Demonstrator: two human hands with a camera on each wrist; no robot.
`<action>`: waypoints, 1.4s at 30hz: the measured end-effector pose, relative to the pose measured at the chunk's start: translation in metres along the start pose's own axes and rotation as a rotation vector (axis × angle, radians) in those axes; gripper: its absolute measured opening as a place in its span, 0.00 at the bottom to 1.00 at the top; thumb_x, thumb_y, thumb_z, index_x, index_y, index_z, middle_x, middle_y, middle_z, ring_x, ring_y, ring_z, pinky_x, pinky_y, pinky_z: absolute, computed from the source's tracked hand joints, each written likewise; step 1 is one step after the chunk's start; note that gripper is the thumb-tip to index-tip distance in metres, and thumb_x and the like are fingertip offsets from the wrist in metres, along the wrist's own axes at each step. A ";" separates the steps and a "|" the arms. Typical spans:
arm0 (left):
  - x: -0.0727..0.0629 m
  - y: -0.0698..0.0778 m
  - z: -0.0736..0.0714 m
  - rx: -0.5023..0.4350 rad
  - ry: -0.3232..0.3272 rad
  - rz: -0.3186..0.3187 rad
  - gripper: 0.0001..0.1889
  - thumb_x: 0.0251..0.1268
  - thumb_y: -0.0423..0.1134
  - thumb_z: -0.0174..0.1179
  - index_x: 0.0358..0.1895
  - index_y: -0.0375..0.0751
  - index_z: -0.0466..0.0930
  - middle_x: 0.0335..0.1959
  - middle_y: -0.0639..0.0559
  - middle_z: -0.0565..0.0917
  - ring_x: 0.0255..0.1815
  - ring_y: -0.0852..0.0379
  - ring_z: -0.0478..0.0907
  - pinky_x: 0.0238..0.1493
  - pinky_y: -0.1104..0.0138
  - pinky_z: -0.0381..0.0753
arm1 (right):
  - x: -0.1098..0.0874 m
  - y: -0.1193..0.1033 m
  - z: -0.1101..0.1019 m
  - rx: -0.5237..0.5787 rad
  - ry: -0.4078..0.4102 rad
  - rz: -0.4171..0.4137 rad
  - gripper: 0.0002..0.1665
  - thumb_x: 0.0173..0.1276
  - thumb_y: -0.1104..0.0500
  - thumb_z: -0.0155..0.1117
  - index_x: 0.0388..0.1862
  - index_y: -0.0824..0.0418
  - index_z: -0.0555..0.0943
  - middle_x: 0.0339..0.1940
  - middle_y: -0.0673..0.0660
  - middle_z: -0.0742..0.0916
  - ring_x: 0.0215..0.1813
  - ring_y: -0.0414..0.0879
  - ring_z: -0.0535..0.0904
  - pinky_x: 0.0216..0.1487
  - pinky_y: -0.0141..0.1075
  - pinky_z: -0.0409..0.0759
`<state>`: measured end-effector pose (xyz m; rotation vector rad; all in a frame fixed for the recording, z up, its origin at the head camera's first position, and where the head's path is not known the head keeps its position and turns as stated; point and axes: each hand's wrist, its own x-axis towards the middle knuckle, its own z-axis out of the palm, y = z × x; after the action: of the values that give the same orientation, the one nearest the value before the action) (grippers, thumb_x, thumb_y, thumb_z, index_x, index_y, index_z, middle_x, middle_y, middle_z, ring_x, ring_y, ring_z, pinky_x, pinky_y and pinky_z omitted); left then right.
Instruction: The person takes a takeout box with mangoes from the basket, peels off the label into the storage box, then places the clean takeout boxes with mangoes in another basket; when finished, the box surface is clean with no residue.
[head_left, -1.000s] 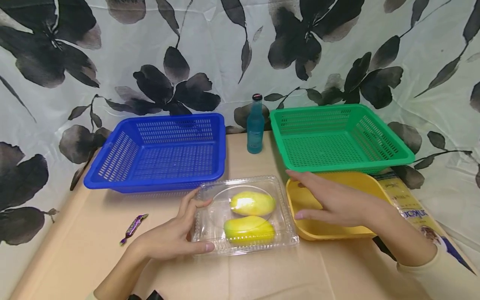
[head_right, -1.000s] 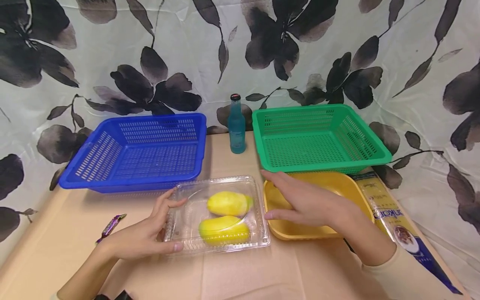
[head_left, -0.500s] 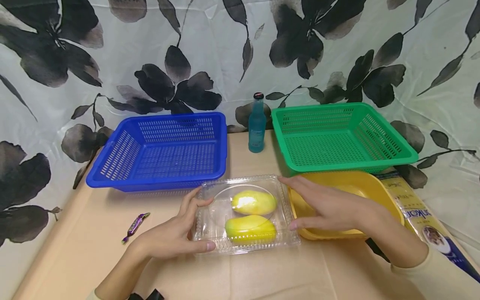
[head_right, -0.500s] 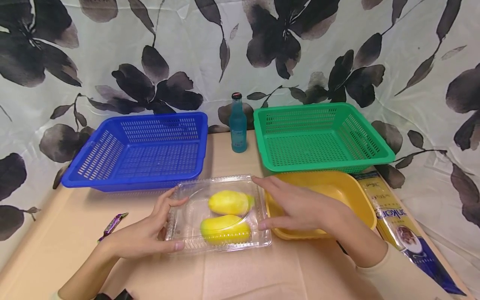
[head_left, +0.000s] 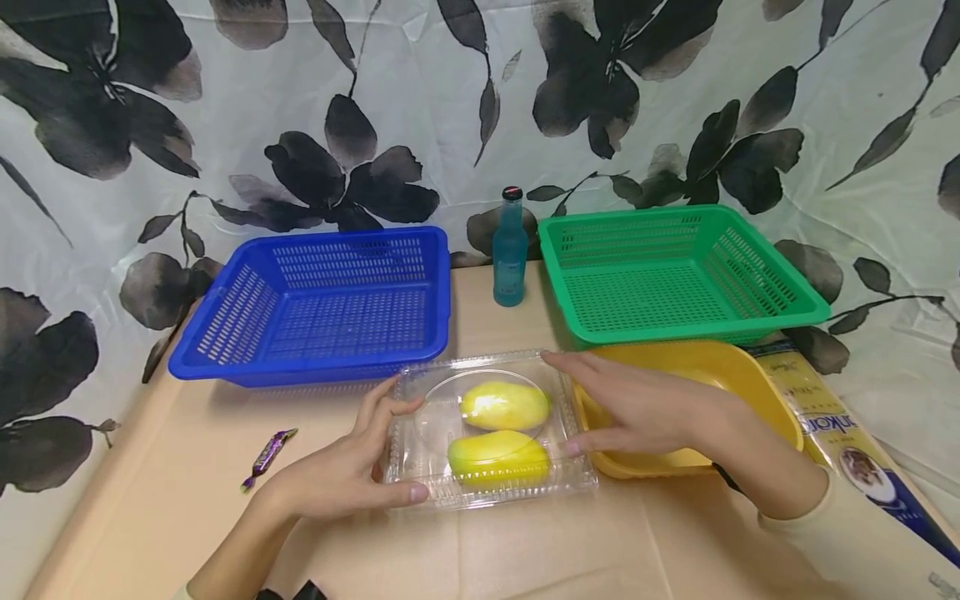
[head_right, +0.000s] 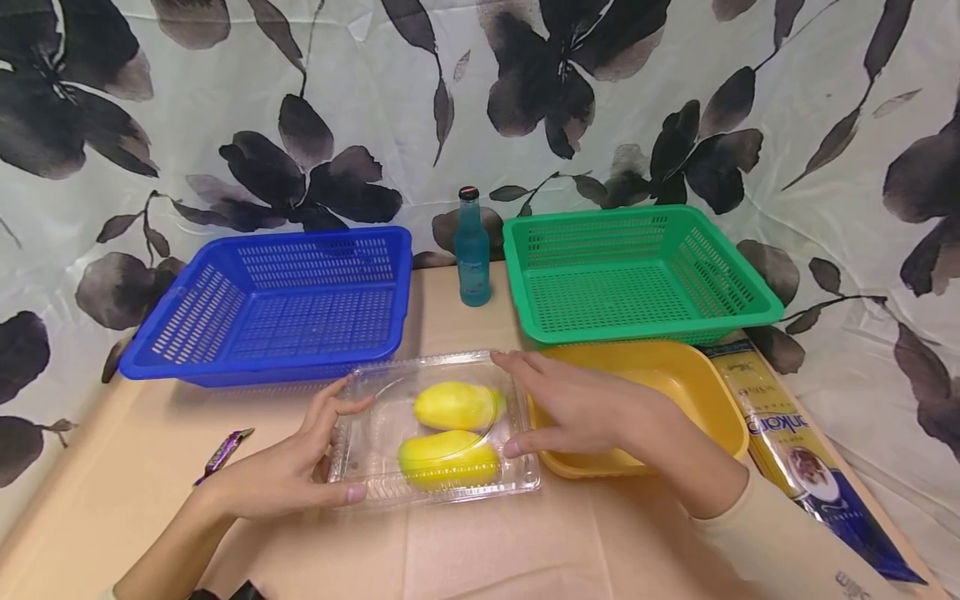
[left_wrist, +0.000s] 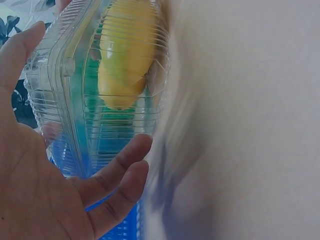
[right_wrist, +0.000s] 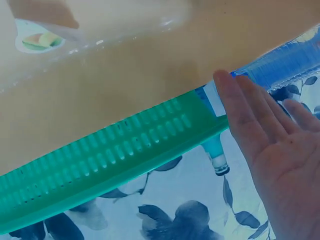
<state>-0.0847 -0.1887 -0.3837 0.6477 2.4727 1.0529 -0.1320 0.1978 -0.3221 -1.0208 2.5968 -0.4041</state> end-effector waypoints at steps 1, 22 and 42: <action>0.000 0.000 0.000 -0.007 -0.001 0.003 0.46 0.61 0.58 0.72 0.73 0.51 0.52 0.83 0.48 0.26 0.56 0.42 0.75 0.45 0.60 0.81 | 0.001 0.000 0.000 0.002 -0.010 0.006 0.65 0.62 0.20 0.57 0.86 0.51 0.48 0.84 0.54 0.60 0.81 0.54 0.62 0.75 0.53 0.67; -0.001 0.009 0.006 0.004 0.131 0.124 0.59 0.44 0.62 0.81 0.80 0.64 0.52 0.83 0.44 0.37 0.42 0.60 0.75 0.45 0.65 0.82 | -0.007 -0.003 -0.003 0.118 -0.124 0.067 0.74 0.51 0.25 0.75 0.86 0.40 0.44 0.87 0.54 0.50 0.84 0.58 0.53 0.73 0.59 0.68; -0.005 0.031 0.010 -0.083 0.173 0.210 0.56 0.47 0.54 0.82 0.80 0.60 0.56 0.84 0.51 0.41 0.43 0.58 0.74 0.49 0.63 0.83 | -0.048 -0.001 -0.018 0.171 0.015 0.037 0.66 0.56 0.24 0.70 0.85 0.32 0.43 0.86 0.50 0.50 0.79 0.62 0.62 0.61 0.63 0.78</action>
<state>-0.0671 -0.1669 -0.3661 0.8372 2.5313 1.3342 -0.1052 0.2325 -0.2964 -0.9135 2.5384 -0.6153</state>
